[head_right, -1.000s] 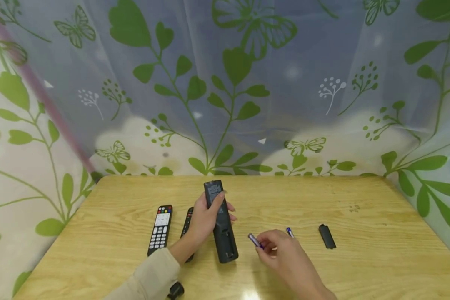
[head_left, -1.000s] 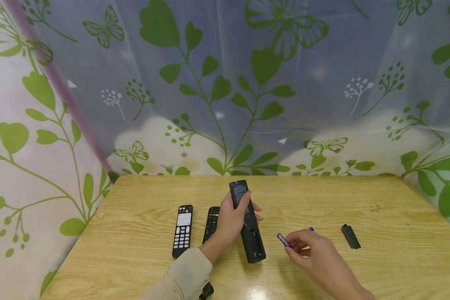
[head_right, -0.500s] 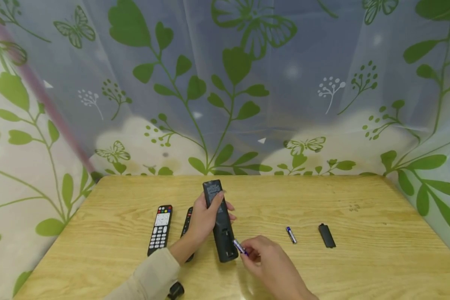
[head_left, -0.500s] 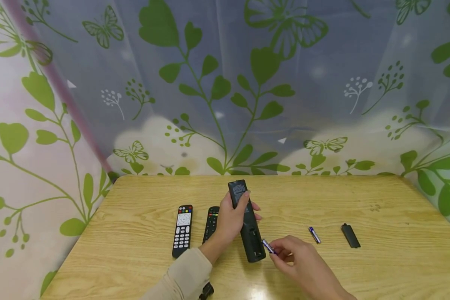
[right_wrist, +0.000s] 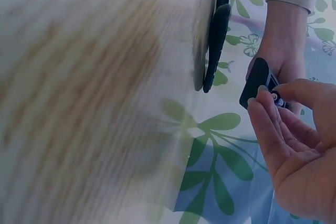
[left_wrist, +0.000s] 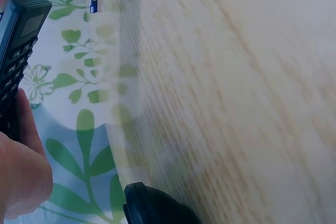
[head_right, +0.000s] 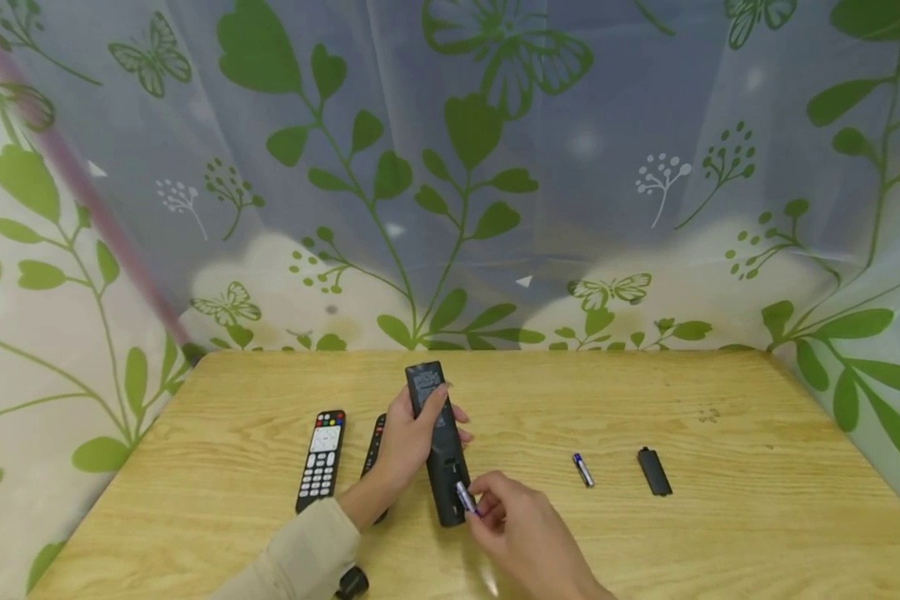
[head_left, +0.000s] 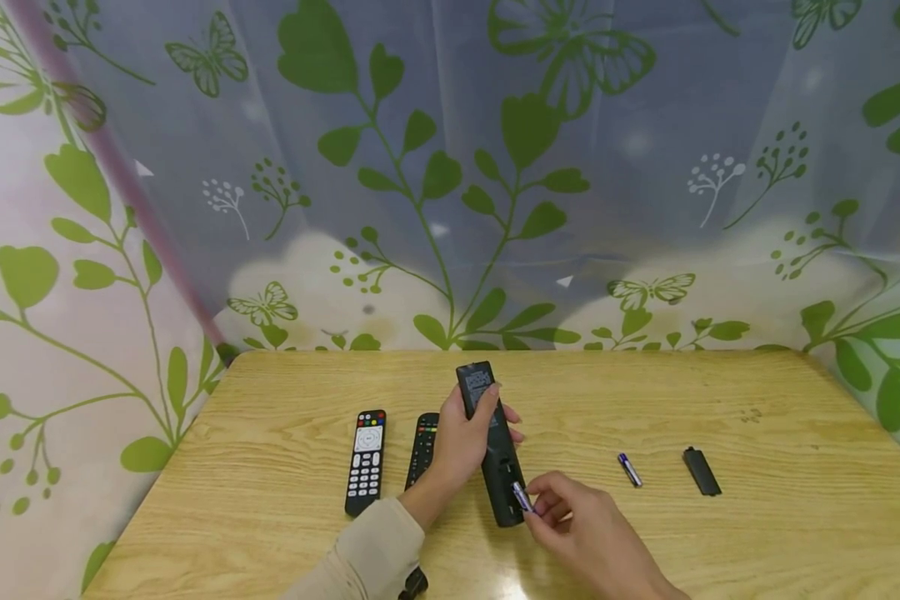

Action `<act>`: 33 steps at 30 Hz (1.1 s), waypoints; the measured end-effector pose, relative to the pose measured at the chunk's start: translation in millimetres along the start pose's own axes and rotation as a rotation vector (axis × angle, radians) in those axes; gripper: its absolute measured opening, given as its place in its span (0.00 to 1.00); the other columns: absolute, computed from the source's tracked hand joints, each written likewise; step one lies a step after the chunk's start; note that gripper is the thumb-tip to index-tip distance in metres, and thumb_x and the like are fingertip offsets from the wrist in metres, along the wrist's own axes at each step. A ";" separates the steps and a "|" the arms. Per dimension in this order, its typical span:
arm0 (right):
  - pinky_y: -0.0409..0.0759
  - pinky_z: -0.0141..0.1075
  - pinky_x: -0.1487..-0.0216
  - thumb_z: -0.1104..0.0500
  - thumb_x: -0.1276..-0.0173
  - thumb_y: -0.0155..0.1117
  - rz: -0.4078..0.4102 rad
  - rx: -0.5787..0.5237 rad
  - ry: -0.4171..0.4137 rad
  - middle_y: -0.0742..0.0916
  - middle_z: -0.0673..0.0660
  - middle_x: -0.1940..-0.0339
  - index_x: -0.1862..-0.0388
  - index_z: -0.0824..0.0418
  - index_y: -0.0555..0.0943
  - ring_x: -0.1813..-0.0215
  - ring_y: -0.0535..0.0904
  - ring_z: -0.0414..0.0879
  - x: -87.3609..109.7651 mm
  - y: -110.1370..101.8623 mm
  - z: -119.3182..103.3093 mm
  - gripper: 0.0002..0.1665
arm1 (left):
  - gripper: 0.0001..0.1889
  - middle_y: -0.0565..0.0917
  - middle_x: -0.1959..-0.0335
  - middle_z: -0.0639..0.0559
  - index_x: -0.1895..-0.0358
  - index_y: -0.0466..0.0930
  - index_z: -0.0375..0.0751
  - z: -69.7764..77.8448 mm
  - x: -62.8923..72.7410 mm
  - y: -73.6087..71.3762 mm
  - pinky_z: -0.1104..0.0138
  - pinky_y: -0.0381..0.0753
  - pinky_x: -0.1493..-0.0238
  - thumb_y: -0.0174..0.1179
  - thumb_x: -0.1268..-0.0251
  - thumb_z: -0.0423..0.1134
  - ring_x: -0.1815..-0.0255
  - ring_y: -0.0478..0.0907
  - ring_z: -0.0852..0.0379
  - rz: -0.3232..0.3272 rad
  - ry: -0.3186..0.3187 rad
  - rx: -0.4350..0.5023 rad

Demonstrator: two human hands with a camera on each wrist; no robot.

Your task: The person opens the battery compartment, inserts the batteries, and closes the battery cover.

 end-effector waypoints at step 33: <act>0.80 0.29 0.69 0.54 0.31 0.62 0.067 0.047 -0.029 0.78 0.40 0.71 0.54 0.50 0.83 0.71 0.74 0.33 -5.2 4.2 -5.2 0.09 | 0.20 0.83 0.68 0.40 0.42 0.65 0.38 0.9 3.9 -0.2 0.54 0.86 0.70 0.49 0.25 0.49 0.74 0.84 0.47 0.030 -0.009 0.035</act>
Point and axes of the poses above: each hand's wrist, its own x-axis away from the middle knuckle, its own y-axis out of the palm, z = x × y, the point moved 5 cm from there along -x, towards the middle knuckle
